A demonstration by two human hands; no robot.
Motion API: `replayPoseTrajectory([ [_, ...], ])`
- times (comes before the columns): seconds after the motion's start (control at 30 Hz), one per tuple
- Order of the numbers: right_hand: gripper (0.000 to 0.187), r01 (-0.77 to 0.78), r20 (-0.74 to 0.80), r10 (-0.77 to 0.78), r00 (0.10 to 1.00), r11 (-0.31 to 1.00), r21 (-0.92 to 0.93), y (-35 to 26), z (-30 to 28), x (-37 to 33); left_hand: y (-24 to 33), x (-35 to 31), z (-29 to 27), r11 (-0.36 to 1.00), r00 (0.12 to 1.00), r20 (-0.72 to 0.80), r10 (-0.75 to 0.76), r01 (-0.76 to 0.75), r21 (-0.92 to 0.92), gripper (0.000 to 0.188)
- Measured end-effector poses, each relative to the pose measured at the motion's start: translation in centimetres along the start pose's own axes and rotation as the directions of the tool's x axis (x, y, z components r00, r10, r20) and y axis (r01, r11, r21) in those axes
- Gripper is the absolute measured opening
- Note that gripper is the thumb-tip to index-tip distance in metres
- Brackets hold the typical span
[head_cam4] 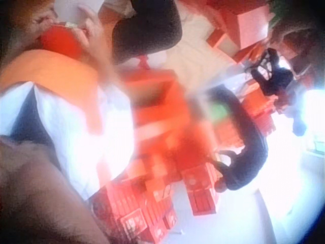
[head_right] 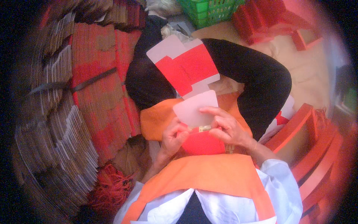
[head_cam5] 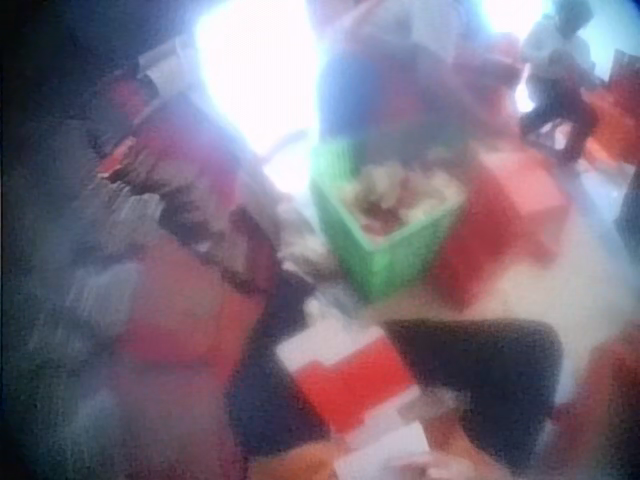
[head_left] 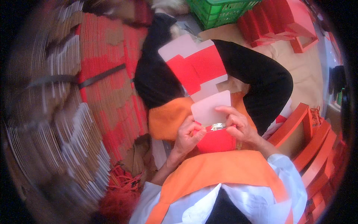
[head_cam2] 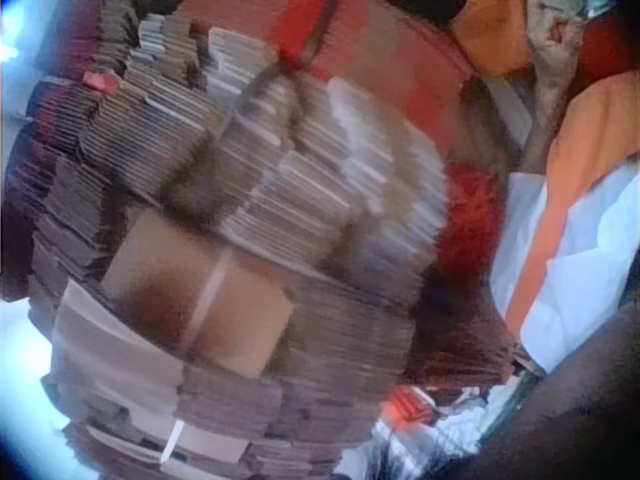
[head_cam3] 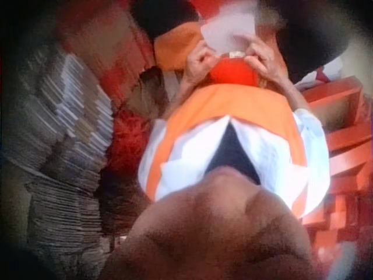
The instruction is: The person sits on the floor and assembles small red and white cardboard boxes. They fold the flat cardboard pieces into shape, insert a small item from a green basket into each box, and place the finished boxes into a larger red container.
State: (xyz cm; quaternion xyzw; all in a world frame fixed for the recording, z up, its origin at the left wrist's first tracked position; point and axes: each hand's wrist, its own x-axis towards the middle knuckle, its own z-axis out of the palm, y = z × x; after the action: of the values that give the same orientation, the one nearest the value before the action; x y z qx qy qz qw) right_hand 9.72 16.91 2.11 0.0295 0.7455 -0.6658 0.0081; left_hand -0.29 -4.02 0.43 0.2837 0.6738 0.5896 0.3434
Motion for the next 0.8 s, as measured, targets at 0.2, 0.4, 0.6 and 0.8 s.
replayPoseTrajectory([
  [0.2, 0.019, 0.174, -0.543, -0.006, 0.840, 0.950, 0.259, 0.9, 3.6, -0.1, -0.1, 0.2, 3.3, 0.891, 0.906, -0.416, -0.080, -0.122, -0.437, 0.039],
  [0.4, 0.033, 0.142, -0.338, 0.046, 0.940, 0.850, 0.508, 1.2, 3.0, -0.6, 1.2, 0.7, 2.0, 0.980, 0.951, -0.305, 0.048, -0.104, -0.169, 0.037],
  [0.6, 0.021, -0.045, -0.330, 0.199, 0.923, 0.906, 0.421, -0.8, 3.0, 0.3, 1.7, 0.9, 2.0, 0.999, 0.950, -0.310, 0.043, -0.043, 0.006, 0.023],
  [0.8, 0.017, -0.063, -0.261, 0.097, 0.961, 0.989, 0.136, -0.9, 2.0, 0.6, 1.5, 0.9, 1.9, 1.000, 0.950, -0.312, -0.006, 0.000, -0.018, 0.020],
])
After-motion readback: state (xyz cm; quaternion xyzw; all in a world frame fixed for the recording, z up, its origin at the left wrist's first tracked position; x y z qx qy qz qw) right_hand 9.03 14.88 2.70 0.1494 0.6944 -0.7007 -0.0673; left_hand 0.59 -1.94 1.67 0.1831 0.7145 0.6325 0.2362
